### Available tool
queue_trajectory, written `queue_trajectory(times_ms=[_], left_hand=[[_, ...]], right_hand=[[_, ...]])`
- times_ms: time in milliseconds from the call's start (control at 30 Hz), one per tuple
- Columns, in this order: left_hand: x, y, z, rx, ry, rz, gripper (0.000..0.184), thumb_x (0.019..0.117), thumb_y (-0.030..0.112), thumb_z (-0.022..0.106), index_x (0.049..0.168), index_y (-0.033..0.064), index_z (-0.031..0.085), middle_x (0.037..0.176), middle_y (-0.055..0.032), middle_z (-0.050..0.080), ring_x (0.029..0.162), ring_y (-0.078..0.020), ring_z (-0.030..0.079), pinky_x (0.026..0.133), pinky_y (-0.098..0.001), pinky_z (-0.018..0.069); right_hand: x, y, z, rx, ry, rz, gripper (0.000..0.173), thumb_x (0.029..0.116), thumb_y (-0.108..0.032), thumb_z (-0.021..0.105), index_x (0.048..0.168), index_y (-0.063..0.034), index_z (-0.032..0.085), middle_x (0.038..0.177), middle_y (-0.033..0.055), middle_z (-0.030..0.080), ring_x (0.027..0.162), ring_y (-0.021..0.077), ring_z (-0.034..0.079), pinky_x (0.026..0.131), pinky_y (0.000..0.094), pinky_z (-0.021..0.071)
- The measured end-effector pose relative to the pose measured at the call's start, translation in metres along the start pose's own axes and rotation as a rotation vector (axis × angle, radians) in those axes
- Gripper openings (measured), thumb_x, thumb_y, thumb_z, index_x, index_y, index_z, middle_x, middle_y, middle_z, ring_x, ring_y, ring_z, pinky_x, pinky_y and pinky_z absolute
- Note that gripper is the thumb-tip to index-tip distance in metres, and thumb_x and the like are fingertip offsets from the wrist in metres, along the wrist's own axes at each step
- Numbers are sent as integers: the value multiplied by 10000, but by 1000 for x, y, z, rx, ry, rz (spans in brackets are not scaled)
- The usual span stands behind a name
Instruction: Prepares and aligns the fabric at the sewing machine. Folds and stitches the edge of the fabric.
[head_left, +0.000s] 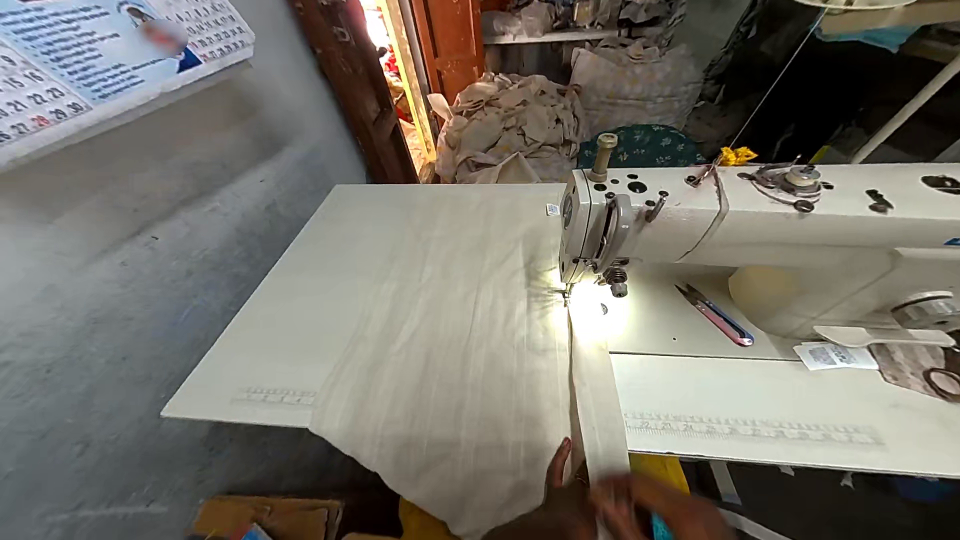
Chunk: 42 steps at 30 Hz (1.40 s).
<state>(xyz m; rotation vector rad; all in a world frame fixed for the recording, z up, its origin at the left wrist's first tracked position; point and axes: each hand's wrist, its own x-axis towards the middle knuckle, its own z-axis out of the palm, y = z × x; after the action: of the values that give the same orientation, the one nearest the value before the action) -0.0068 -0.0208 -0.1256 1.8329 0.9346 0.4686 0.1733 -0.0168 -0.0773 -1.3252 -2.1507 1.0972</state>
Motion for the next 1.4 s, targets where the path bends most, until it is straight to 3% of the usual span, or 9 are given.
queue_trajectory(times_ms=[67, 133, 267, 400, 533, 800, 967, 1200, 1400], left_hand=[[-4, -3, 18, 52, 64, -9, 573, 1051, 346, 522, 1356, -137, 562, 1466, -314, 513, 1491, -442, 341, 1203, -688, -52], [-6, -4, 22, 75, 65, -27, 616, 1069, 395, 462, 1407, -116, 525, 1517, -300, 465, 1513, -411, 314, 1212, -670, -56], [-14, -33, 14, 341, 468, 245, 337, 1054, 237, 528, 992, 5, 765, 1076, -126, 762, 1146, -233, 699, 1182, -453, 389], [9, -94, -20, 778, 580, 404, 299, 1030, 312, 607, 1244, 127, 703, 1251, -51, 714, 1258, -215, 635, 1122, -365, 467], [19, -97, -17, 734, 609, 515, 149, 1008, 114, 610, 1075, 101, 742, 1060, -40, 750, 1058, -181, 712, 981, -296, 552], [13, -83, -12, 601, 469, 382, 208, 1060, 172, 540, 1032, 66, 717, 1322, -53, 694, 1331, -217, 593, 1156, -371, 449], [7, -80, -15, 549, 401, 308, 295, 1077, 220, 508, 1302, 78, 636, 1452, -14, 612, 1425, -181, 496, 1241, -438, 318], [29, -69, -59, 543, 189, 121, 330, 1103, 350, 415, 1231, 110, 602, 1557, 19, 503, 1500, -182, 384, 1254, -567, 168], [51, -70, -100, 484, 79, 72, 368, 1103, 367, 400, 1255, 107, 612, 1539, 8, 524, 1529, -208, 328, 1252, -597, 109]], right_hand=[[43, 28, 16, -205, 147, 66, 519, 962, -301, 650, 1390, -10, 616, 1161, 213, 644, 897, 320, 676, 758, 466, 585], [66, 39, 34, -303, 227, 64, 547, 932, -136, 610, 1457, 5, 547, 1204, 213, 602, 863, 290, 679, 727, 406, 600], [66, 41, 37, -279, 224, 43, 489, 929, -1, 564, 1417, -12, 598, 1172, 216, 591, 806, 249, 661, 690, 354, 591], [65, 55, 38, -235, 219, 3, 411, 954, -55, 556, 1348, -51, 674, 1087, 178, 616, 839, 243, 651, 740, 358, 585], [63, 56, 37, -219, 225, 15, 349, 956, -115, 570, 1257, -68, 739, 959, 141, 624, 796, 203, 628, 702, 307, 556], [69, 57, 7, -210, 101, 22, 337, 983, -343, 625, 851, -58, 747, 779, 98, 673, 735, 252, 674, 667, 454, 561], [144, 64, 24, -453, 387, -95, 492, 923, -455, 705, 1157, -23, 678, 1073, 186, 651, 980, 411, 633, 779, 579, 498], [172, 73, 22, -514, 443, -151, 373, 1035, -164, 531, 1389, -89, 621, 1259, 168, 620, 1122, 403, 600, 859, 577, 500], [123, 74, 26, -415, 423, -147, 207, 998, -80, 553, 1120, -55, 719, 1147, 130, 677, 1026, 317, 669, 824, 459, 573]])
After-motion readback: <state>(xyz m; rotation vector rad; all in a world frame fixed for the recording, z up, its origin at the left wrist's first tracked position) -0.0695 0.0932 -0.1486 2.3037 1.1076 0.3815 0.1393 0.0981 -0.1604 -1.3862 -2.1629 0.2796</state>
